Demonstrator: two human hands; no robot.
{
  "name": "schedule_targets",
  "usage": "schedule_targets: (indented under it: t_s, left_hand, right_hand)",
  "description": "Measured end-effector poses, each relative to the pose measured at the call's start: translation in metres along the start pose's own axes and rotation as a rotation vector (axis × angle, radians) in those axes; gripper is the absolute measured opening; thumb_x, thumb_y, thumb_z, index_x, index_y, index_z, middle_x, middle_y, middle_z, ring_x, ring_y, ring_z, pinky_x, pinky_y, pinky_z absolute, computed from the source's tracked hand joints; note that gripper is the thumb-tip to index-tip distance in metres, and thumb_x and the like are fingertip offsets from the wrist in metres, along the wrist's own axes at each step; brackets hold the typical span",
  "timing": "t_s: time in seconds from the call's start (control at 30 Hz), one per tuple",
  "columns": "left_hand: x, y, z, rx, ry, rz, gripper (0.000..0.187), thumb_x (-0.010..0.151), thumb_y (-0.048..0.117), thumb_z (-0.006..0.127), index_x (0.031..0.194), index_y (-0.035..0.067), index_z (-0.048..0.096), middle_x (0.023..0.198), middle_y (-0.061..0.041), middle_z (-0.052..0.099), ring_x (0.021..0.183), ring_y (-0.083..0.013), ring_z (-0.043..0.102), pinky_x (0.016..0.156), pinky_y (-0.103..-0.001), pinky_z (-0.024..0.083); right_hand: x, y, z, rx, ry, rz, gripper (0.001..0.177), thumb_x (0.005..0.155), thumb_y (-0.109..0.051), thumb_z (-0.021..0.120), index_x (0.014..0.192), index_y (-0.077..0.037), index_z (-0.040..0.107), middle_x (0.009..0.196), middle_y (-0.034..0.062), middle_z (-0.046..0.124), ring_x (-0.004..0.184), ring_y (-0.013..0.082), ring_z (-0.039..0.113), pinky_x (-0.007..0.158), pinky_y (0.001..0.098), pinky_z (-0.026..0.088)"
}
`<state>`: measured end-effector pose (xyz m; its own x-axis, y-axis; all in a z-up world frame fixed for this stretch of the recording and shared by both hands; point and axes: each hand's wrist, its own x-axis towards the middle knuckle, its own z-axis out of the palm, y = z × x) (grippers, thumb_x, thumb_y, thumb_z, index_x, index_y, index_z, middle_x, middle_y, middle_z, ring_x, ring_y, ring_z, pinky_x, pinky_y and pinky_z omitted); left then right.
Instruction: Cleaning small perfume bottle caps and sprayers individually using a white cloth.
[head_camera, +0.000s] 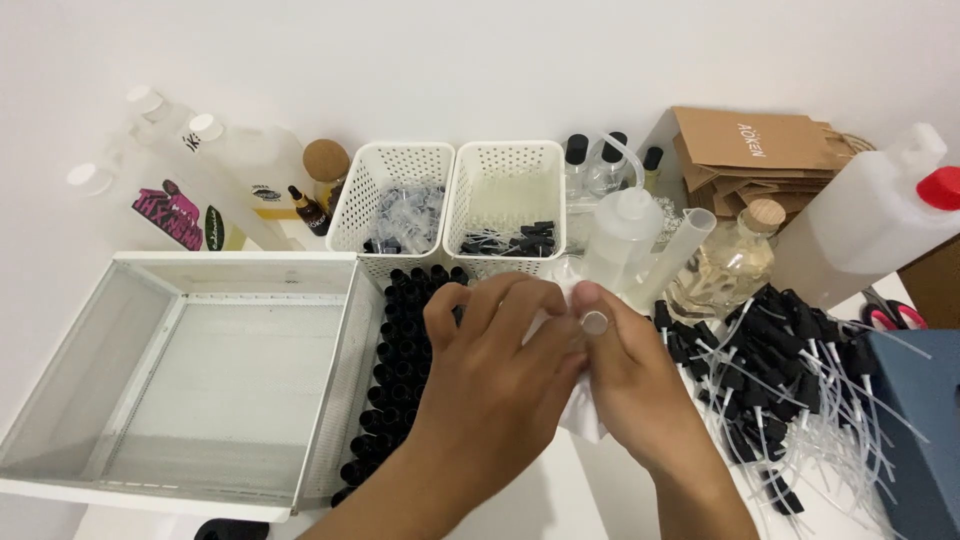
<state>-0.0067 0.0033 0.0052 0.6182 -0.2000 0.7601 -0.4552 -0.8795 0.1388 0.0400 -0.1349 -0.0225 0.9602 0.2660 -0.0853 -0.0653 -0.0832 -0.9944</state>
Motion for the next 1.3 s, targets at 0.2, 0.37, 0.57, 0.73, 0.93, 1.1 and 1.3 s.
schedule_targets:
  t_s: [0.2,0.37,0.57,0.73,0.93,1.1,1.3]
  left_hand:
    - [-0.007,-0.016,-0.003,-0.325,-0.169,-0.090,0.019,0.098,0.026,0.064,0.108,0.010,0.067,0.110,-0.007,0.057,0.104,-0.0291,0.053,0.085,-0.046,0.031]
    - [0.007,-0.015,-0.021,-0.500,-0.217,-0.139,0.040,0.107,0.037,0.043,0.138,0.014,0.056,0.131,-0.004,0.065,0.125,-0.0256,0.058,0.106,-0.040,0.034]
    - [0.003,-0.013,-0.006,-0.562,0.025,-0.171,0.014,0.100,0.023,0.065,0.109,0.012,0.068,0.108,0.001,0.077,0.098,-0.0192,0.072,0.095,-0.034,0.046]
    - [-0.008,-0.005,-0.003,-0.323,0.207,-0.123,0.027,0.095,0.030,0.073,0.088,0.011,0.056,0.080,0.003,0.057,0.078,-0.0176,0.059,0.085,-0.035,0.037]
    - [-0.037,0.005,-0.038,-0.534,0.131,-0.575,0.024,0.084,0.030,0.083,0.104,0.020,0.073,0.097,0.007,0.076,0.084,-0.0081,0.074,0.083,-0.023,0.055]
    - [-0.074,0.005,-0.055,-0.897,0.549,-0.886,0.027,0.074,0.000,0.083,0.094,0.001,0.065,0.092,-0.020,0.082,0.081,-0.0216,0.079,0.072,-0.027,0.064]
    - [-0.116,-0.007,-0.068,-0.743,0.560,-1.308,0.029,0.068,-0.001,0.086,0.085,0.007,0.064,0.084,-0.018,0.088,0.070,-0.0201,0.083,0.060,-0.024,0.062]
  right_hand:
    - [-0.002,0.002,0.004,-0.034,0.127,-0.027,0.042,0.112,-0.040,0.039,0.083,-0.012,0.052,0.077,-0.0024,0.047,0.071,0.0097,0.045,0.062,0.0297,0.039]
    - [0.001,-0.006,0.012,0.011,0.265,0.347,0.069,0.093,-0.047,0.046,0.151,-0.011,0.050,0.152,0.0103,0.061,0.141,0.0155,0.060,0.116,0.0284,0.042]
    - [0.002,-0.009,0.021,0.226,0.153,0.309,0.057,0.096,-0.046,0.052,0.118,0.002,0.071,0.070,0.0191,0.055,0.060,0.0264,0.052,0.050,0.0373,0.039]
    - [0.000,-0.018,0.023,0.053,0.147,0.245,0.047,0.106,-0.047,0.042,0.093,-0.005,0.059,0.088,0.0080,0.060,0.094,0.0164,0.058,0.090,0.0305,0.046]
    - [-0.007,-0.001,0.013,-0.305,0.192,-0.154,0.047,0.110,-0.047,0.033,0.081,-0.014,0.047,0.072,-0.0014,0.043,0.066,0.0135,0.042,0.060,0.0333,0.035]
    - [0.004,0.024,0.003,-0.703,0.169,-0.232,0.044,0.107,-0.042,0.034,0.117,-0.004,0.054,0.100,0.0147,0.062,0.095,0.0308,0.059,0.084,0.0444,0.042]
    - [0.007,0.067,0.029,-0.854,-0.325,-0.170,0.031,0.103,-0.021,0.049,0.132,-0.015,0.060,0.111,0.0094,0.065,0.100,0.0254,0.067,0.084,0.0378,0.051]
